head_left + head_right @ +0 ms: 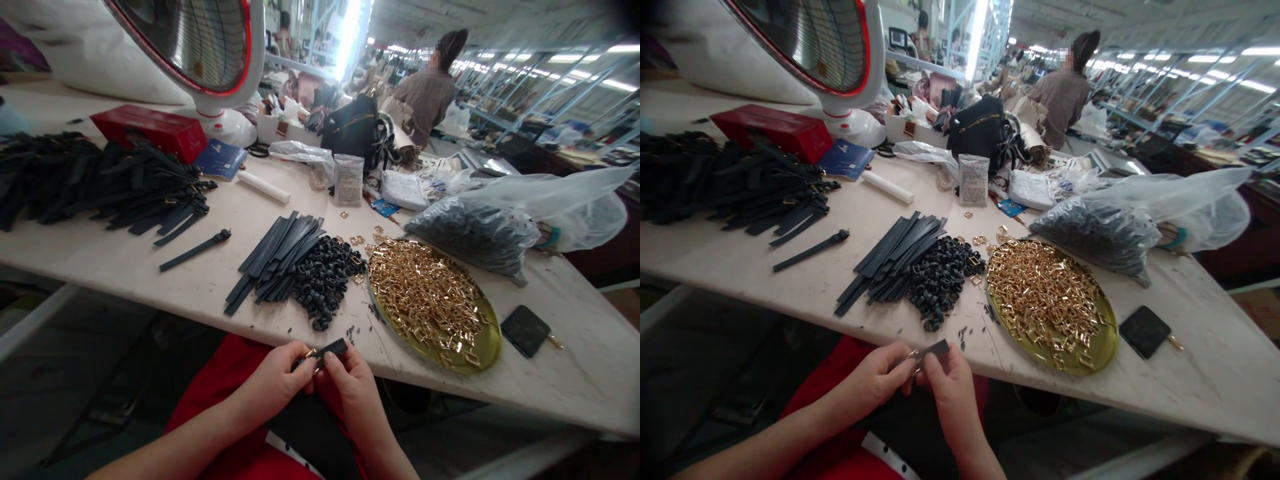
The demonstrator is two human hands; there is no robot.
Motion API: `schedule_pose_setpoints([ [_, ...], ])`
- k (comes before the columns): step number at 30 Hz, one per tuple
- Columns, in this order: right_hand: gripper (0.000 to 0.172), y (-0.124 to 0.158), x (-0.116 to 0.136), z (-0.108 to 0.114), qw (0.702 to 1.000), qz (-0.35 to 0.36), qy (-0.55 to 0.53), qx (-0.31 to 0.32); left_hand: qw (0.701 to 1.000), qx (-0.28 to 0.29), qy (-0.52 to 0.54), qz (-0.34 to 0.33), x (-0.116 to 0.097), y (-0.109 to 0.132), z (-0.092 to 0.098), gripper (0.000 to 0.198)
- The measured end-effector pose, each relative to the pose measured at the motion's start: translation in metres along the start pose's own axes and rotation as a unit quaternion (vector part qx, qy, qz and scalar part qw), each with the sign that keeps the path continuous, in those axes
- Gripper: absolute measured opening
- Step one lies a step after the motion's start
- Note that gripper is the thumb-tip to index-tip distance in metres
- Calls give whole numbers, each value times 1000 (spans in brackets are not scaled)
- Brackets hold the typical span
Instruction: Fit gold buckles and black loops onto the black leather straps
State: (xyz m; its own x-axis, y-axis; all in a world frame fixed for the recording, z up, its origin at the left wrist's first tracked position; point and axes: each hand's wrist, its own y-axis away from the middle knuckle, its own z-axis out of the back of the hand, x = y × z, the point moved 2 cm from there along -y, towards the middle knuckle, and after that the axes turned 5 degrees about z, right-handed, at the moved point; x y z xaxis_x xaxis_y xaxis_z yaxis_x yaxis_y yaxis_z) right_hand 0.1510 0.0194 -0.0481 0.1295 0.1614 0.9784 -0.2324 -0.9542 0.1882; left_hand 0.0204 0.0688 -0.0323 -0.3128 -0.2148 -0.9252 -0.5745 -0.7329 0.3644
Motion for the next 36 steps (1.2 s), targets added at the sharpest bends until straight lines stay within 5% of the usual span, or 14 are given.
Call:
schedule_pose_setpoints([
  [6,16,3,9,1,978,75,194,-18,996,-42,-83,2,-2,2,0,22],
  [11,23,-2,2,4,996,-52,35,65,997,57,-36,32,3,1,4,27],
  [19,35,-17,15,3,972,72,183,129,998,11,-20,57,12,-16,15,29],
  [21,37,-27,21,3,940,135,299,89,998,18,-39,35,9,-15,19,28],
  [25,12,-46,23,-9,761,209,614,12,997,-41,-59,18,10,-11,31,25],
  [27,8,-51,19,-15,722,205,660,21,996,-75,-51,19,13,-10,35,26],
  [29,10,-52,17,-16,760,213,613,26,995,-91,-37,17,16,-8,37,28],
  [33,11,-50,18,-3,948,144,284,1,992,-127,13,-4,13,-7,31,31],
  [36,25,-44,18,3,998,41,50,11,992,-117,24,-31,3,-8,21,30],
])
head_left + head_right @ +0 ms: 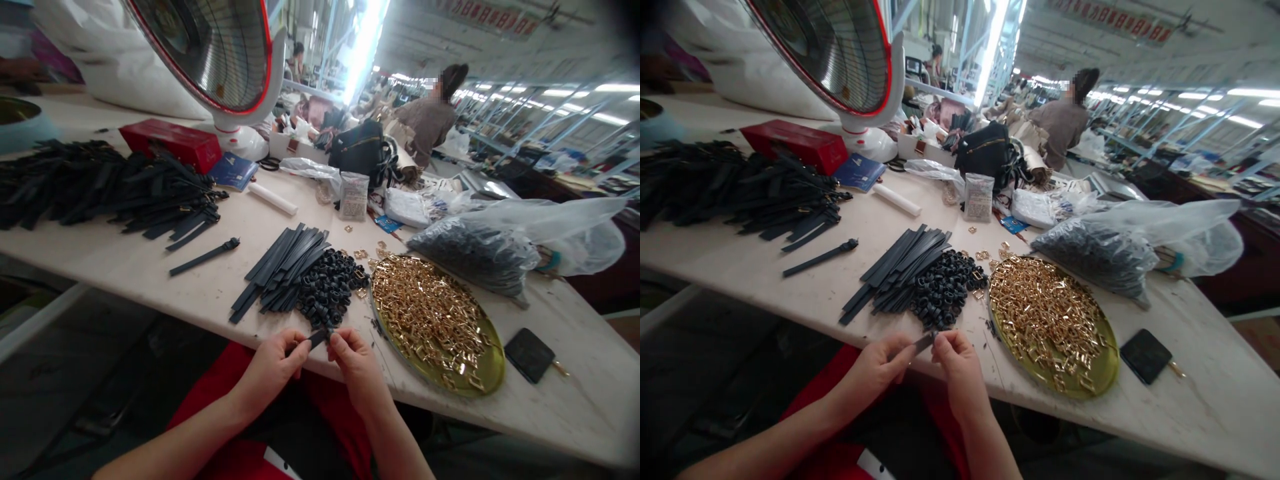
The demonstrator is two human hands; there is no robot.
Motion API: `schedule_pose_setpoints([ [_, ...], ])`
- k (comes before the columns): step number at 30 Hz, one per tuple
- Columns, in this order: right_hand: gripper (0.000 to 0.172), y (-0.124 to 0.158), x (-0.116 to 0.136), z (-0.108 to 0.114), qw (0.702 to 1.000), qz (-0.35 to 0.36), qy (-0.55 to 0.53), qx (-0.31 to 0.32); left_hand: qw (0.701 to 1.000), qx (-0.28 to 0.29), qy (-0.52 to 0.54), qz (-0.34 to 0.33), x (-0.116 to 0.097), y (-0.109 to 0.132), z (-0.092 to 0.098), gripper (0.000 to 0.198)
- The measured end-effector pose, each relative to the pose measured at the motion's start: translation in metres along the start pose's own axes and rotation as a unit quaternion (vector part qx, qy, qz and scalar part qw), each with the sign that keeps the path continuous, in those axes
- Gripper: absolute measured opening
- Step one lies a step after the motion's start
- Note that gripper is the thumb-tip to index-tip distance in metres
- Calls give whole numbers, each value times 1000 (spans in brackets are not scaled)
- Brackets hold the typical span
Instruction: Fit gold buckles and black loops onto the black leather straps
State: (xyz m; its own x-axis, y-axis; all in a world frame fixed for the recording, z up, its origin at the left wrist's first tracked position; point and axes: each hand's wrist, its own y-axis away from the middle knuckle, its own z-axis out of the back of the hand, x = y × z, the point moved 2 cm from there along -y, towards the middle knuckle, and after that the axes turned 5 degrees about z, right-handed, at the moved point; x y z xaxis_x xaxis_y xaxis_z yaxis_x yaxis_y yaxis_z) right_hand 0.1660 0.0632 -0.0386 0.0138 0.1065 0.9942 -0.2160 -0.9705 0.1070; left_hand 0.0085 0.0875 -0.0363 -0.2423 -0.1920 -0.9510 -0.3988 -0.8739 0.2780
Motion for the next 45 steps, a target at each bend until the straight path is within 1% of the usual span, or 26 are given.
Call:
schedule_pose_setpoints([
  [1,27,3,1,0,999,-17,-43,1,1000,14,-5,-6,-3,1,-3,30],
  [3,25,10,4,0,996,-26,-82,-12,999,38,-21,-10,-6,2,-8,28],
  [5,28,16,6,-1,996,-25,-84,-18,998,52,-36,-5,-8,4,-9,27],
  [7,32,20,7,-3,996,-30,-87,-12,998,54,-42,0,-9,6,-8,26],
  [10,29,23,6,-6,990,-60,-125,-11,999,34,-20,-6,-9,8,-10,25],
  [14,26,23,2,-9,971,-76,-222,-44,1000,-12,19,-21,-11,8,-18,27],
  [18,22,24,-3,-17,949,-99,-296,-41,999,-16,24,-44,-13,5,-24,26],
  [19,21,24,-5,-18,948,-104,-300,-37,999,-12,23,-42,-13,4,-24,27],
  [21,22,23,-8,-17,954,-97,-280,-40,999,8,23,-33,-12,1,-23,25],
  [24,23,22,-9,-12,970,-72,-226,-62,997,65,22,-29,-12,-2,-20,18],
  [26,23,22,-7,-9,978,-60,-188,-66,996,85,25,-28,-12,-3,-17,24],
  [29,23,24,-2,-6,992,-29,-114,-37,995,84,47,-12,-10,-5,-15,23],
  [31,29,27,1,-4,994,-17,-106,-8,995,79,63,0,-8,-5,-14,21],
  [33,38,30,1,-3,988,-41,-147,10,995,78,58,10,-7,-4,-14,20],
  [34,38,32,0,-2,983,-63,-170,16,995,81,51,13,-7,-3,-14,21],
  [36,28,35,-2,-2,974,-101,-200,32,995,91,32,16,-9,1,-13,20],
  [37,24,36,-4,-2,970,-116,-206,52,995,96,21,15,-11,3,-12,20],
  [38,26,38,-5,-3,966,-128,-213,75,995,98,4,14,-13,4,-11,19],
  [40,34,41,-8,-5,956,-149,-224,121,994,85,-61,15,-16,7,-8,20],
  [41,36,43,-9,-6,952,-156,-227,134,992,72,-101,17,-17,8,-6,21],
  [43,34,46,-10,-7,949,-162,-231,141,984,47,-168,21,-17,10,-3,23],
  [45,31,48,-8,-7,949,-158,-238,137,981,43,-186,24,-15,11,-2,25],
])
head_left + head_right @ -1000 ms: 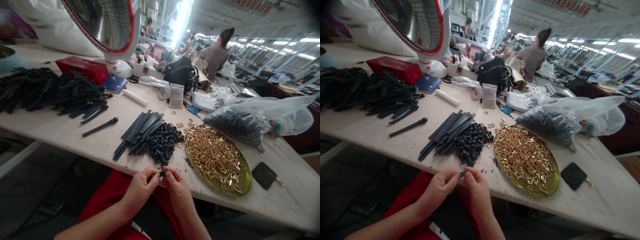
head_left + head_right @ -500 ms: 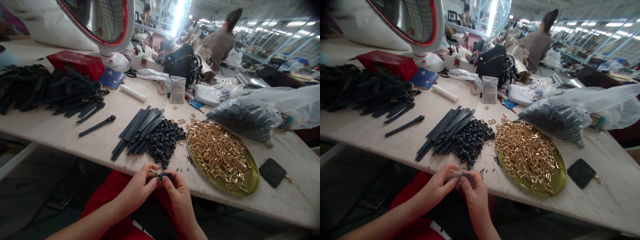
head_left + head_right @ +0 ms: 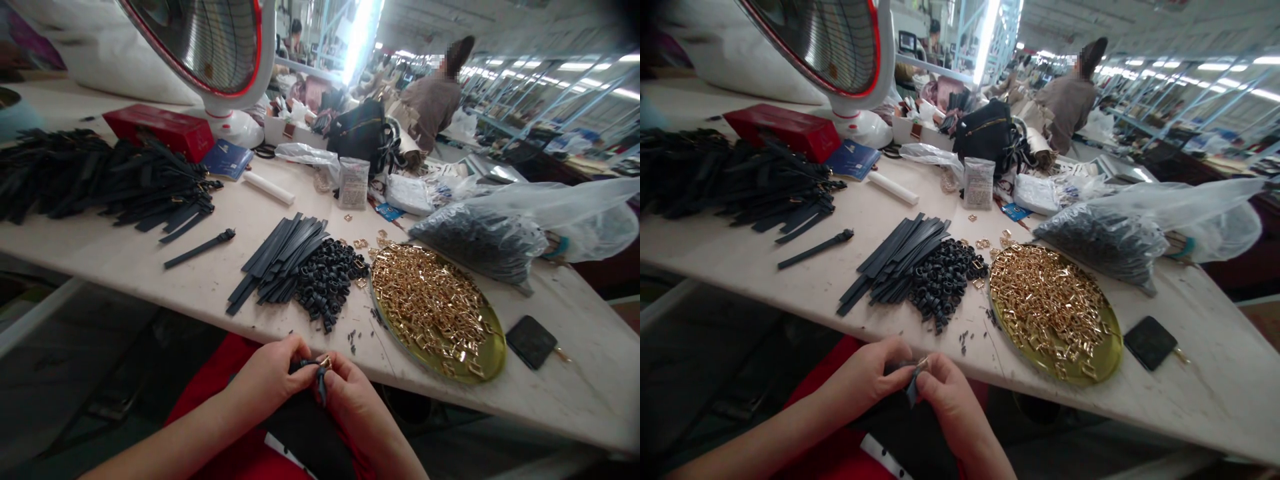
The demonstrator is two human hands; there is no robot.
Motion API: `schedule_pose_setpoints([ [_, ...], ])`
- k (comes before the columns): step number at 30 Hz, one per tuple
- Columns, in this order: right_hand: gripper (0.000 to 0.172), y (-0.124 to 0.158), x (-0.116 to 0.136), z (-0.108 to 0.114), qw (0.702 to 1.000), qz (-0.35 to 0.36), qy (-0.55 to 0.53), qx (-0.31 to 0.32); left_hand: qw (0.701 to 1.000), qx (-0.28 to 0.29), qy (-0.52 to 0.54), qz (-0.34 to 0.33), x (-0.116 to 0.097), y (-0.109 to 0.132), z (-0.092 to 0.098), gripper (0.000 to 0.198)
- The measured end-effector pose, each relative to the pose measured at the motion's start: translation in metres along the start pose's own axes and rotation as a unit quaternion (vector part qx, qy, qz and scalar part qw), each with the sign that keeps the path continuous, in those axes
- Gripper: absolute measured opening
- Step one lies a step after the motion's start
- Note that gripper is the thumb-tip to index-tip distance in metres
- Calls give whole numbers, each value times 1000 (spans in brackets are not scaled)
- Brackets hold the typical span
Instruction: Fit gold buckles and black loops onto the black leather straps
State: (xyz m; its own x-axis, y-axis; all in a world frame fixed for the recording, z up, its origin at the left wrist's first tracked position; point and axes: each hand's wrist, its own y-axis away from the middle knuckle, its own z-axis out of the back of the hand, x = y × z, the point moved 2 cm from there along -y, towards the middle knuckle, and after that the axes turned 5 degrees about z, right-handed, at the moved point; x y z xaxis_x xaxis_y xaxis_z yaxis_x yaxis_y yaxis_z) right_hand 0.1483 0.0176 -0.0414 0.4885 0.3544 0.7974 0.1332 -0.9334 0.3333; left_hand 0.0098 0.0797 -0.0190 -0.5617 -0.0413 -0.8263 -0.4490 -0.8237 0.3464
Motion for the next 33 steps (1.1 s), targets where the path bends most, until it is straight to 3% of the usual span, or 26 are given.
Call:
schedule_pose_setpoints([
  [3,27,0,4,-3,999,39,15,-5,997,28,71,-1,1,4,-1,24],
  [5,27,-1,7,-2,994,73,73,-48,986,63,152,7,1,8,-2,23],
  [9,27,-2,13,4,934,165,263,-179,965,113,234,13,-1,12,-1,22],
  [11,24,-1,13,5,897,204,350,-176,963,118,242,9,-2,11,-3,21],
  [13,21,1,12,4,870,214,424,-134,961,125,245,12,-1,8,-7,21],
  [16,19,1,7,4,845,208,481,-109,954,143,262,33,1,3,-18,22],
  [22,25,-6,-2,9,833,205,477,-191,948,142,282,39,5,-3,-26,26],
  [26,29,-9,-7,7,839,199,460,-211,958,143,247,14,3,-3,-21,26],
  [33,29,-3,-13,6,845,225,427,-229,971,130,200,13,5,-5,-30,26],
])
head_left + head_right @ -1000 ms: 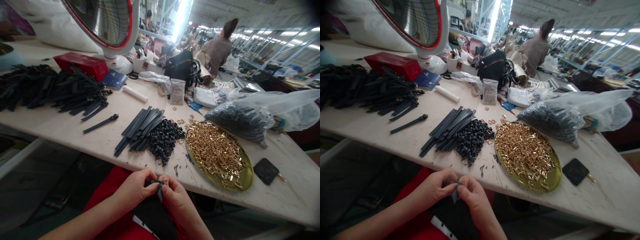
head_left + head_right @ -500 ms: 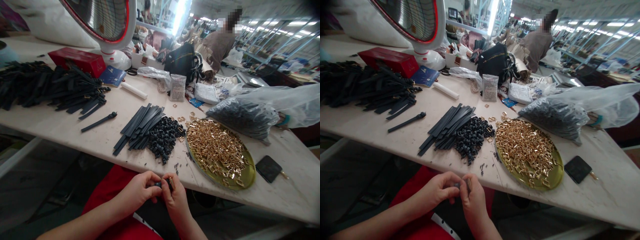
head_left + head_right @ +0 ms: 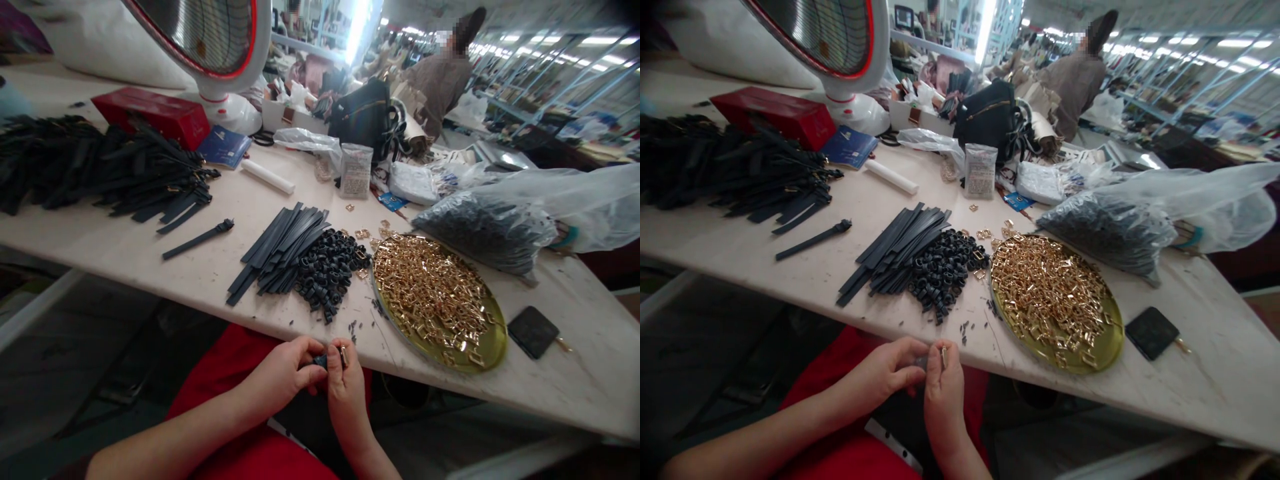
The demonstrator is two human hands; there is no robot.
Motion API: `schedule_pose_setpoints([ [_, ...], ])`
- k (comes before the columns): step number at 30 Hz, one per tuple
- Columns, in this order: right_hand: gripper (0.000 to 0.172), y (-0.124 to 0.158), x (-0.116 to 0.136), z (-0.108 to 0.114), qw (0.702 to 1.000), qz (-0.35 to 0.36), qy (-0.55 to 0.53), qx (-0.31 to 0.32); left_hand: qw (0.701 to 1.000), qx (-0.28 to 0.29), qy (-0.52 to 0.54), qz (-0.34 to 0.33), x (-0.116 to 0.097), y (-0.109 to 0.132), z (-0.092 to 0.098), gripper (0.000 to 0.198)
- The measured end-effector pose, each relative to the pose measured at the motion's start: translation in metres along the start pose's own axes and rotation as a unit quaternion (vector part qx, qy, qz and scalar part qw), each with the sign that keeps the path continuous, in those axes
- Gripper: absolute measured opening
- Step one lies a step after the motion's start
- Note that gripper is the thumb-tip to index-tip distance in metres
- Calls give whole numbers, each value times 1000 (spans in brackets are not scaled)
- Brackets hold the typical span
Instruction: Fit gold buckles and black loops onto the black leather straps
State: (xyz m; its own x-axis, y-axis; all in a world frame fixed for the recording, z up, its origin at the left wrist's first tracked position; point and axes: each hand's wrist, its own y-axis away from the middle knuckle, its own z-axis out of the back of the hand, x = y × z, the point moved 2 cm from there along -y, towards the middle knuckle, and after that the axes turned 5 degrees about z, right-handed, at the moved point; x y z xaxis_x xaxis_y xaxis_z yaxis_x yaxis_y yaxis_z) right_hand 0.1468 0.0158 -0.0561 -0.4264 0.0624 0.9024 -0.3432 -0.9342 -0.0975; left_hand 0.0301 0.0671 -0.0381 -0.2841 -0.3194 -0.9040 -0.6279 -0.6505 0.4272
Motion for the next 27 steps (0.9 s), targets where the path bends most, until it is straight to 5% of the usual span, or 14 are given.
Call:
schedule_pose_setpoints([
  [6,26,12,0,-2,998,31,48,26,989,106,-83,55,3,14,8,23],
  [17,25,26,7,5,992,87,-15,86,976,118,-179,25,-6,27,12,27],
  [23,29,14,5,-14,987,73,-75,125,960,35,-277,-30,-20,32,22,31],
  [27,54,-3,7,-20,987,82,-83,107,916,-103,-386,-45,-26,23,75,32],
])
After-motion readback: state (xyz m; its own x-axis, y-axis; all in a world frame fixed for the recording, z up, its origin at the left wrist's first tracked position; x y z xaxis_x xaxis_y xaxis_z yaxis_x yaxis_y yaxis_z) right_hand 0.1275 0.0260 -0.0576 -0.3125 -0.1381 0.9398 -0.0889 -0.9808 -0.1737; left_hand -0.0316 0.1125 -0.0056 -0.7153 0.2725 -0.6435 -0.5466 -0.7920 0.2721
